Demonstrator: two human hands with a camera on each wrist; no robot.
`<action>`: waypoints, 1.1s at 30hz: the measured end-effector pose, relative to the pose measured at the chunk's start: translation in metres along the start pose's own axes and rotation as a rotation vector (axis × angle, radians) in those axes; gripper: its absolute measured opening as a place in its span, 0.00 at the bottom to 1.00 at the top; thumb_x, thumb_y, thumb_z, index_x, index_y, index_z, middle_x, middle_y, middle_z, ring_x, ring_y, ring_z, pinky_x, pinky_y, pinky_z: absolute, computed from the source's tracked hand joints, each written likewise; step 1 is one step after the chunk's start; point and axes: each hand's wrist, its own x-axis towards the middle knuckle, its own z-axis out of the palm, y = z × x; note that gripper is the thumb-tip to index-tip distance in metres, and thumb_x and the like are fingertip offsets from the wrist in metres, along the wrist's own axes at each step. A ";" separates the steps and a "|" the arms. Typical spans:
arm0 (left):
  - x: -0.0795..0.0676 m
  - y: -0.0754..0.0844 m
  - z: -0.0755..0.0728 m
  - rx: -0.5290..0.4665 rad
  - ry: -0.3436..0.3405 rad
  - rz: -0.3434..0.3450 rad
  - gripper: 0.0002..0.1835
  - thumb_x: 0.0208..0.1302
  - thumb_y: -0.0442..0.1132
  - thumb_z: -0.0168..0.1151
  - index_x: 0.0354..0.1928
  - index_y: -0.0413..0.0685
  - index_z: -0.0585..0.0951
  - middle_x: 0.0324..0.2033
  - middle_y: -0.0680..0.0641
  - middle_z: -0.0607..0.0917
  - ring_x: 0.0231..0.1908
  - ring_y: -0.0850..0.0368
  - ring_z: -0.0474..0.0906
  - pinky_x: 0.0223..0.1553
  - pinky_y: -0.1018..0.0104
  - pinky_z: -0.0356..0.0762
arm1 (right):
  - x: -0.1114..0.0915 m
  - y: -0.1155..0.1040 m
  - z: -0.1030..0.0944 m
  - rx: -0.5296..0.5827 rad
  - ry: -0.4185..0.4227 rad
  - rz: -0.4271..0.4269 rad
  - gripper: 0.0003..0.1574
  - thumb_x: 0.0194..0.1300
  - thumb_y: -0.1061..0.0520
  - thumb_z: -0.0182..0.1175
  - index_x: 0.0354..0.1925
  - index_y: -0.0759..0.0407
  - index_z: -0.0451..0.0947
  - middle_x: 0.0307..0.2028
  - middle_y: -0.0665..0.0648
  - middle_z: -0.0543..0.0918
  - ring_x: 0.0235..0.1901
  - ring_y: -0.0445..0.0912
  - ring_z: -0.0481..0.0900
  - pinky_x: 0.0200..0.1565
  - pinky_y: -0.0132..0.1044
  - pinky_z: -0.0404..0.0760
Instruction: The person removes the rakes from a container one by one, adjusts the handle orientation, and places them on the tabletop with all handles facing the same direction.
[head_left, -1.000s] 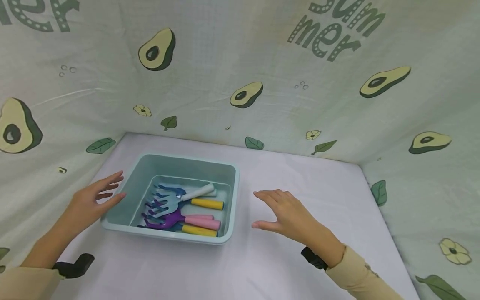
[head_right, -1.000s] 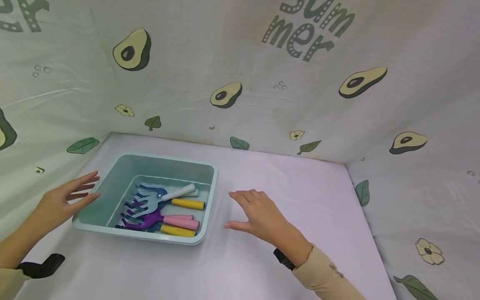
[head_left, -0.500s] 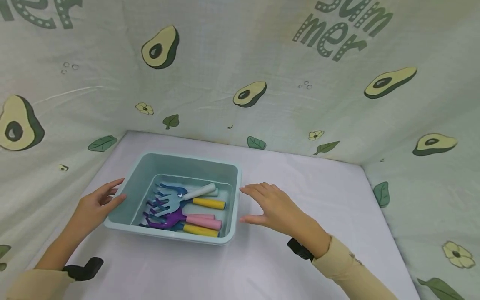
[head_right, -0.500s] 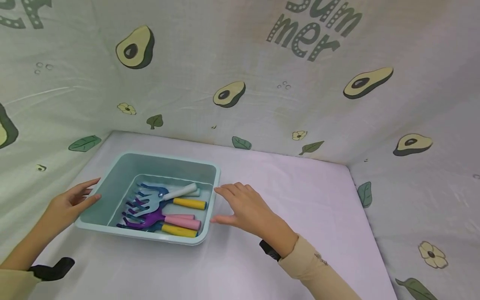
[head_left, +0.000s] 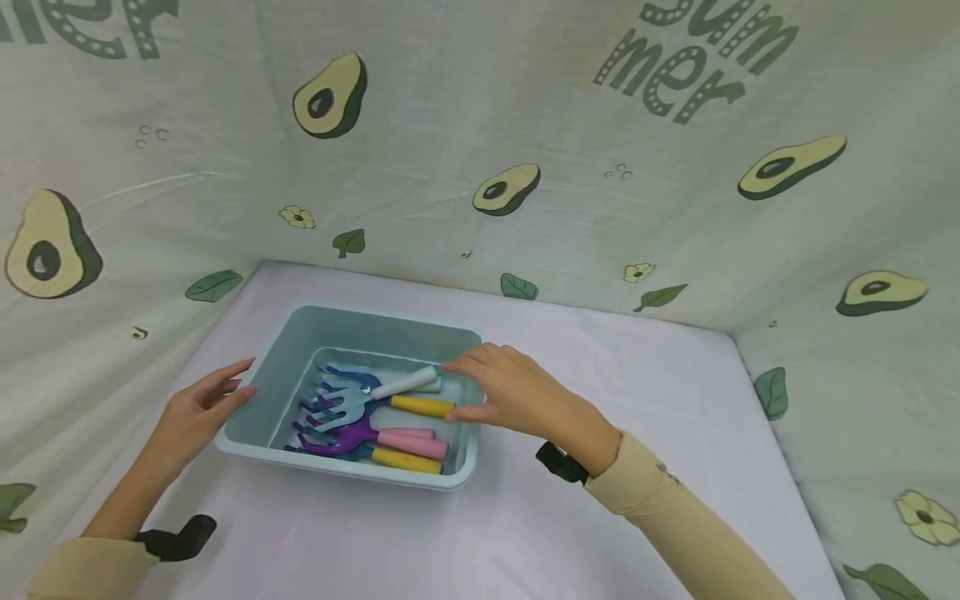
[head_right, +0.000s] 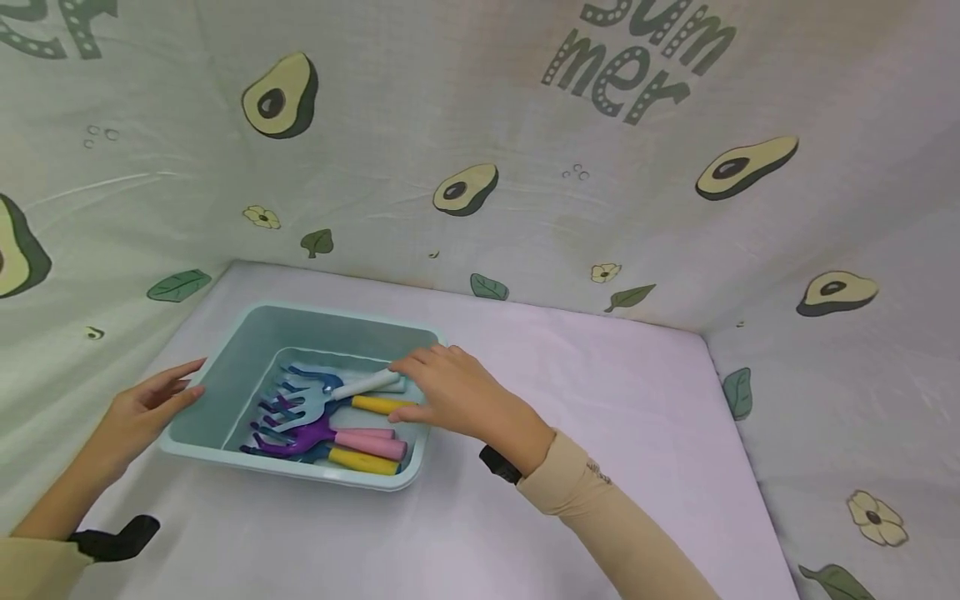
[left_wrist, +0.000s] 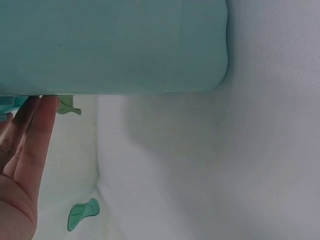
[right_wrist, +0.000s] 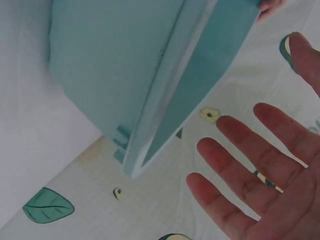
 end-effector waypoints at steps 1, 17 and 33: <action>0.000 0.000 0.000 -0.005 -0.004 -0.009 0.31 0.67 0.51 0.52 0.67 0.43 0.63 0.53 0.28 0.74 0.35 0.90 0.63 0.33 0.80 0.76 | 0.003 -0.001 -0.001 0.011 -0.018 0.002 0.37 0.55 0.37 0.62 0.58 0.52 0.73 0.53 0.51 0.78 0.53 0.47 0.74 0.54 0.41 0.73; 0.000 -0.008 0.002 -0.103 -0.042 -0.087 0.32 0.66 0.54 0.51 0.70 0.55 0.60 0.61 0.31 0.67 0.39 0.87 0.62 0.52 0.42 0.70 | 0.058 -0.016 -0.005 0.184 -0.248 0.020 0.34 0.59 0.45 0.63 0.61 0.55 0.70 0.59 0.53 0.75 0.60 0.46 0.70 0.60 0.40 0.70; -0.001 -0.009 0.003 -0.106 -0.028 -0.088 0.32 0.66 0.54 0.52 0.69 0.53 0.62 0.50 0.56 0.74 0.39 0.85 0.66 0.50 0.53 0.76 | 0.105 -0.017 0.025 0.240 -0.369 0.051 0.31 0.61 0.50 0.62 0.62 0.54 0.69 0.57 0.55 0.76 0.57 0.45 0.72 0.58 0.36 0.72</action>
